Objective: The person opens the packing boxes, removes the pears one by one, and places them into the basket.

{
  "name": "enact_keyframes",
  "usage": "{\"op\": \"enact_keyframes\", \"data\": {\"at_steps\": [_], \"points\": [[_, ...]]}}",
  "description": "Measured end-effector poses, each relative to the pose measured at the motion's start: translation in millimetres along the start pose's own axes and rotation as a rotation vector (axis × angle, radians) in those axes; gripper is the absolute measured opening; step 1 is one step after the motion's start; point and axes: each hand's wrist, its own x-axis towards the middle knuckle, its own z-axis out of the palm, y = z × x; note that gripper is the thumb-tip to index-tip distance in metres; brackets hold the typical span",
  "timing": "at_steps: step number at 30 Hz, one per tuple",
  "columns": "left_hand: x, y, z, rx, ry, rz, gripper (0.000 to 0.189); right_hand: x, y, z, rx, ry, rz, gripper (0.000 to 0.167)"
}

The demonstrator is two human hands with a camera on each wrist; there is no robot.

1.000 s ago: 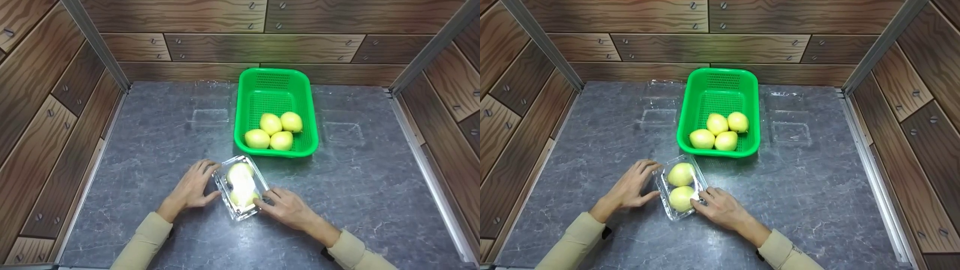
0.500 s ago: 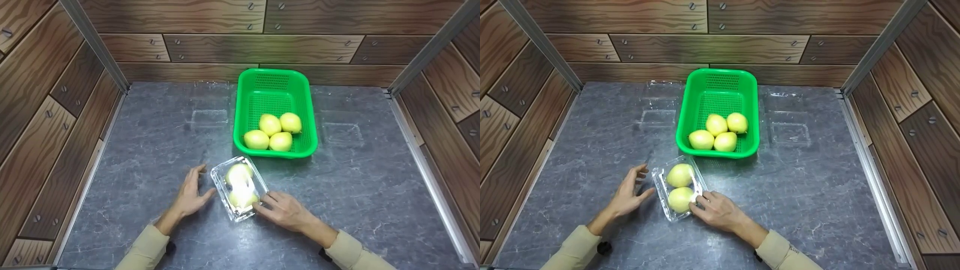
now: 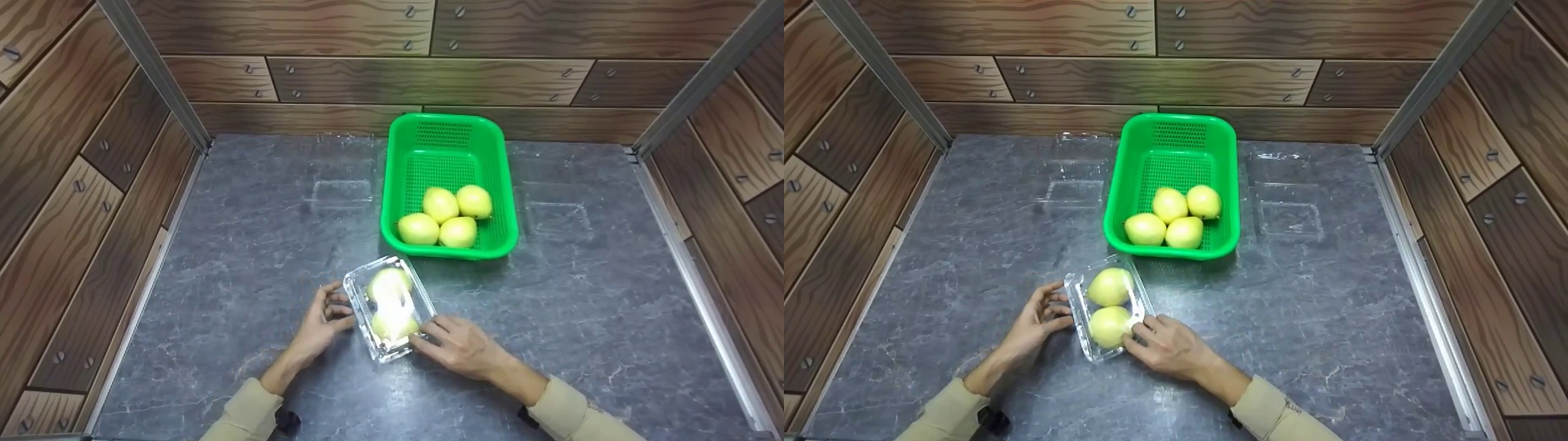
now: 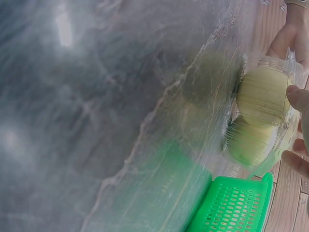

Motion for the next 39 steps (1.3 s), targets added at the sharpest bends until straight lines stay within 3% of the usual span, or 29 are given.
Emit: {"op": "enact_keyframes", "data": {"at_steps": [7,16,33,39], "points": [[-1.5,-3.7,2.8,-0.138,-0.034,-0.048,0.081,-0.2,-0.2,0.8,0.002,0.004,0.002,0.025],[-2.3,-9.1,9.4,-0.224,-0.029,-0.063,0.081,0.8,1.4,0.7,-0.013,0.001,-0.012,0.025],[-7.6,-14.5,15.8,-0.271,-0.049,-0.061,0.085,-0.3,0.0,1.3,-0.022,0.001,-0.028,0.031],[-9.0,-15.8,16.5,-0.280,-0.073,-0.048,0.084,-0.7,0.9,2.3,-0.001,0.020,-0.028,0.024]]}}
